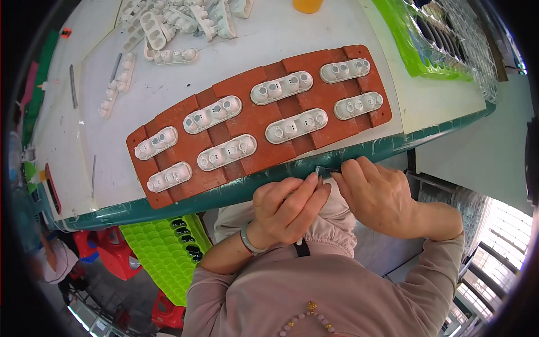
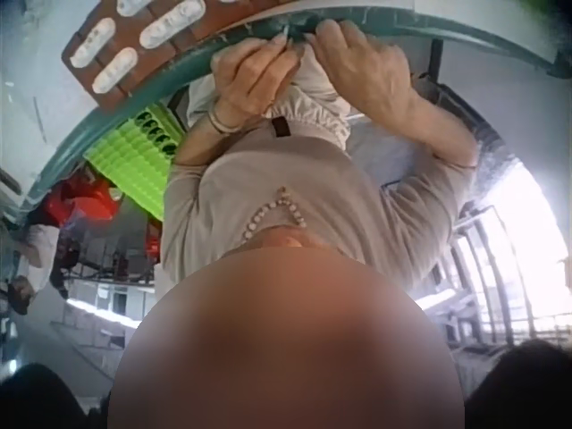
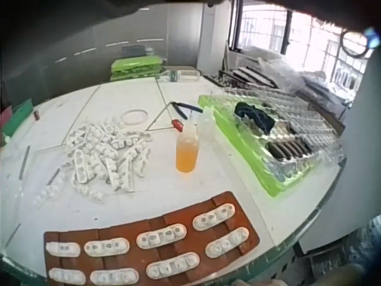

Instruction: The person is assembling small white electronic or plastic components into a red tray using a pick tool.

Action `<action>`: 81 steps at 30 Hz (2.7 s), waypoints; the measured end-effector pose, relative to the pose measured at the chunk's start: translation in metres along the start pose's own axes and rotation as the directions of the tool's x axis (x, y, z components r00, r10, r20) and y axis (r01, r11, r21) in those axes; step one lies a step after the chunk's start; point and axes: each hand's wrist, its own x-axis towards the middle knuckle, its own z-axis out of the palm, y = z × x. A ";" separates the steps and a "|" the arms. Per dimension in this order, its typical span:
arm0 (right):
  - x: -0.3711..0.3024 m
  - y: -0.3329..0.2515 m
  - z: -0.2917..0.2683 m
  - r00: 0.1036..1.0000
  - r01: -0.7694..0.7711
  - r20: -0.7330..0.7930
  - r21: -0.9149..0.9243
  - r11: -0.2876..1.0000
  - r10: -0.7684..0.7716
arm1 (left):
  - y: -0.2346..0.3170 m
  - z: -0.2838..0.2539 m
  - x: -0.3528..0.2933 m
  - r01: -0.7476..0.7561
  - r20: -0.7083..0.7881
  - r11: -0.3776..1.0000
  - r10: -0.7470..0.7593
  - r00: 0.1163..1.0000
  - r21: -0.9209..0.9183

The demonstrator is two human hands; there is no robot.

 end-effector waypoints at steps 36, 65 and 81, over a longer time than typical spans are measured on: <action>0.120 0.202 -0.034 0.891 0.142 0.408 -0.669 0.730 0.201 | 0.031 -0.036 -0.023 0.481 0.179 0.266 -0.695 0.697 -0.835; 0.058 -0.126 -0.082 0.473 0.494 0.655 0.356 0.793 -0.589 | 0.155 -0.394 -0.526 -0.095 -0.663 0.970 -0.224 -0.714 -0.225; 0.047 -0.186 -0.090 0.427 0.432 0.770 0.288 0.855 -0.475 | 0.172 -0.418 -0.527 -0.422 -0.880 0.891 -0.329 -0.342 -0.169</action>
